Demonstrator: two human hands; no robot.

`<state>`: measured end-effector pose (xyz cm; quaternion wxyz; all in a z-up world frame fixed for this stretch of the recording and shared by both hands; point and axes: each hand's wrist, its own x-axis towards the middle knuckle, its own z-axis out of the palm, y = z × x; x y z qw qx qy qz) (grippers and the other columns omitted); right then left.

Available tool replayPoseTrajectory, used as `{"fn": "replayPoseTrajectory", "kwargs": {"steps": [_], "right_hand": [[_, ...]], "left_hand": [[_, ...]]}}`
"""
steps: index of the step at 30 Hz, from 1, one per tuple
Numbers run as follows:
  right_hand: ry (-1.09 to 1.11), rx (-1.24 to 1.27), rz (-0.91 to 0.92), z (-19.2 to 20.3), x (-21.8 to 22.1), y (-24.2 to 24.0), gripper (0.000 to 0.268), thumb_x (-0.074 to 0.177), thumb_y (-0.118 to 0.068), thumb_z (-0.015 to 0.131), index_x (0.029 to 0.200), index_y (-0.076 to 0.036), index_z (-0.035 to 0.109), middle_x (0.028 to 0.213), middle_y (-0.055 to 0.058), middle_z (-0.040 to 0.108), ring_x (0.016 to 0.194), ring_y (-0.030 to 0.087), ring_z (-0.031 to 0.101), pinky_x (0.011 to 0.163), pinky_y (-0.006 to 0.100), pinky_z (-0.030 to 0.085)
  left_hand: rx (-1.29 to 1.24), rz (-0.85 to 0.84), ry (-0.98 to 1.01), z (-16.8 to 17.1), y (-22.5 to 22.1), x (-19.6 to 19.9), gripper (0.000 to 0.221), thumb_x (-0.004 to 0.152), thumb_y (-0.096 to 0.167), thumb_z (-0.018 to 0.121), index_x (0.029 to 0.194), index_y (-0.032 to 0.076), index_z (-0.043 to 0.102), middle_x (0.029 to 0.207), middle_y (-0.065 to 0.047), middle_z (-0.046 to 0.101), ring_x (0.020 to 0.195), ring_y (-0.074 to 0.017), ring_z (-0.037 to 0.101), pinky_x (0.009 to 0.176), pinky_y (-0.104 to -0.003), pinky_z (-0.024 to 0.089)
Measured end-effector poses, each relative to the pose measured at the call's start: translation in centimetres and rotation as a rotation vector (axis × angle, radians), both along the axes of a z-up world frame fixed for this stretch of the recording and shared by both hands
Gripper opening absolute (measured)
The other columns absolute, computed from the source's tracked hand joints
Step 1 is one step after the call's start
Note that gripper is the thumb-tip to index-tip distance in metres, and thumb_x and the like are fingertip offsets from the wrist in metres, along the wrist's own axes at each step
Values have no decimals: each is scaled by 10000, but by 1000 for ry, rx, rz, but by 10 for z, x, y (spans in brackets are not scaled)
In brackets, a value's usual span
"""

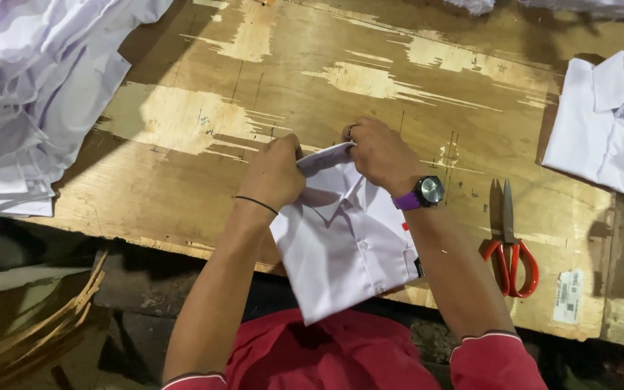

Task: Folding a white collared shirt and trimming loose threads with scissors on a wooden workbench.

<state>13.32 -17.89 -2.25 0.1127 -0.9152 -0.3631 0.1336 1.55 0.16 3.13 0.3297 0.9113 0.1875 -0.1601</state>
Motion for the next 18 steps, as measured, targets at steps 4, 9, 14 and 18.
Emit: {"fn": "replayPoseTrajectory", "kwargs": {"steps": [4, 9, 14, 18], "right_hand": [[99, 116, -34, 24, -7, -5, 256, 937, -281, 635, 1097, -100, 719, 1041, 169, 676, 1040, 431, 676, 886, 563, 558], [107, 229, -79, 44, -22, -23, 372, 961, -354, 662, 1262, -137, 671, 1110, 140, 668, 1068, 415, 673, 901, 555, 556], [203, 302, -128, 32, -20, -31, 376, 974, -288, 636, 1322, -152, 673, 1124, 145, 699, 921, 350, 722, 837, 507, 577], [329, 311, -200, 35, -21, -29, 360, 1011, -193, 510, 1314, -132, 694, 1069, 189, 736, 992, 422, 707, 849, 509, 572]], "left_hand": [[71, -68, -374, -9, -6, -16, 264, 919, 179, 669, 1157, 98, 589, 1074, -185, 643, 980, -494, 693, 804, -574, 582], [85, -228, -547, 0, -2, -40, 401, 878, 247, 746, 1251, 145, 639, 1326, -152, 544, 1209, -476, 576, 976, -547, 499], [-57, -269, -466, -14, 13, -50, 378, 876, 316, 743, 1228, 187, 700, 1371, -170, 602, 1257, -468, 577, 1019, -543, 437], [5, -187, -534, -41, 19, -49, 234, 866, 266, 792, 1093, 258, 737, 1241, -72, 691, 1159, -342, 672, 957, -424, 508]]}}
